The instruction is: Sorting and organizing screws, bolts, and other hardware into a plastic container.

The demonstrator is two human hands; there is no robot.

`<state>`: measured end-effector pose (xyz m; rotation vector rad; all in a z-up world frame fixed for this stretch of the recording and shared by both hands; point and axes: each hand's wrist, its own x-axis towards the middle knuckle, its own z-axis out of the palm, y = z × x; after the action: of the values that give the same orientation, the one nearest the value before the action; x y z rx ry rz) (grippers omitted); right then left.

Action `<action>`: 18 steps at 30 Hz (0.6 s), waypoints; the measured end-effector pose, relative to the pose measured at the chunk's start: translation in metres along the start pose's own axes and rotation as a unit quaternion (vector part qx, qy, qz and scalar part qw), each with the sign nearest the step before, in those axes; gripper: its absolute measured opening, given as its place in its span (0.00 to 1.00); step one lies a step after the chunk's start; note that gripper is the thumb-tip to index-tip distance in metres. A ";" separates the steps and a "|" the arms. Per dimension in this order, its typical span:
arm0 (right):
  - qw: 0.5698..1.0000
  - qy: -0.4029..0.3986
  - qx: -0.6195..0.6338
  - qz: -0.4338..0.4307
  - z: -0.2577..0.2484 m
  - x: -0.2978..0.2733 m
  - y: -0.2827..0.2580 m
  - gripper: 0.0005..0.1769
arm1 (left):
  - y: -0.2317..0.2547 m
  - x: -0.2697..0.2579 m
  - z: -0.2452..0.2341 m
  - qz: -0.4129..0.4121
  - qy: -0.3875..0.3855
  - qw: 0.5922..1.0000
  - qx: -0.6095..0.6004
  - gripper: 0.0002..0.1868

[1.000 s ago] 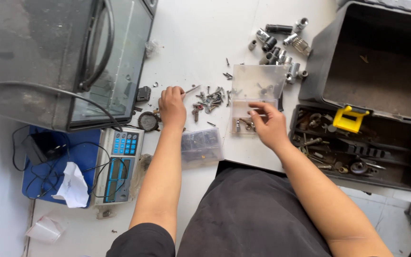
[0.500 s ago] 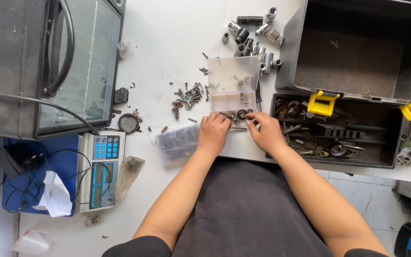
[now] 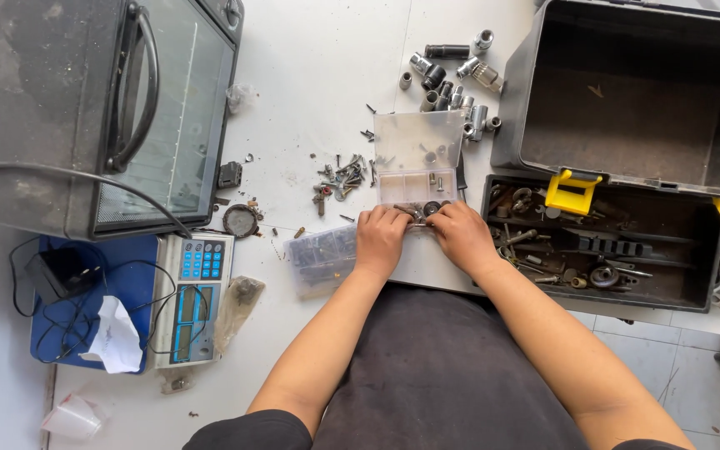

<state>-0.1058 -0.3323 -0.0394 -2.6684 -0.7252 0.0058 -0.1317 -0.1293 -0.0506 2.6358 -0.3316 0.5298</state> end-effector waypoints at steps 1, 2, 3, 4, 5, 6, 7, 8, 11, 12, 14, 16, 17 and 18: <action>1.000 0.000 0.000 -0.001 -0.001 0.003 -0.002 0.03 | -0.001 0.001 0.002 -0.001 0.000 1.000 0.001 0.03; 1.000 0.004 -0.003 0.000 -0.002 0.003 -0.005 0.03 | -0.001 -0.001 0.003 -0.007 -0.005 1.000 0.006 0.03; 1.000 0.007 -0.005 0.002 -0.004 0.003 -0.007 0.02 | 0.000 -0.002 0.005 -0.012 -0.011 1.000 0.012 0.02; 1.000 0.007 -0.006 0.002 -0.001 0.001 -0.005 0.02 | 0.001 -0.001 0.005 -0.013 -0.011 1.000 0.012 0.02; 1.000 0.015 -0.021 -0.010 0.002 -0.001 -0.002 0.00 | 0.002 0.000 0.004 -0.013 -0.020 1.000 0.009 0.02; 0.999 0.025 -0.035 -0.022 0.006 -0.001 -0.001 0.02 | 0.001 0.000 0.002 -0.012 -0.030 0.999 0.009 0.02; 0.999 0.025 -0.034 -0.023 0.005 -0.001 -0.001 0.02 | -0.001 0.001 -0.002 -0.013 -0.030 0.999 0.011 0.02; 1.000 0.020 -0.015 -0.017 0.005 -0.002 0.000 0.03 | -0.003 0.002 -0.005 -0.006 -0.039 0.999 0.002 0.03; 1.000 -0.001 0.002 -0.015 0.002 0.003 0.001 0.05 | -0.009 0.000 -0.008 0.005 -0.058 0.998 -0.007 0.03; 1.000 -0.014 -0.001 -0.017 0.001 0.004 0.002 0.05 | -0.012 -0.001 -0.008 0.011 -0.067 0.998 -0.010 0.03; 1.000 -0.014 -0.006 -0.017 0.004 0.009 0.003 0.04 | -0.017 -0.007 0.002 0.010 -0.071 0.997 -0.005 0.03; 1.000 -0.013 -0.013 -0.017 0.005 0.009 0.004 0.05 | -0.017 -0.007 0.002 0.010 -0.073 0.997 -0.002 0.04; 0.999 -0.015 -0.032 -0.024 0.006 0.008 0.004 0.04 | -0.015 -0.004 -0.003 0.003 -0.082 0.997 -0.006 0.08; 0.998 -0.018 -0.050 -0.032 0.007 0.007 0.004 0.05 | -0.013 -0.002 -0.010 -0.006 -0.091 0.996 -0.009 0.13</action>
<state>-0.0988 -0.3294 -0.0463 -2.7435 -0.8430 0.0003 -0.1325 -0.1129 -0.0482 2.6716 -0.3741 0.2821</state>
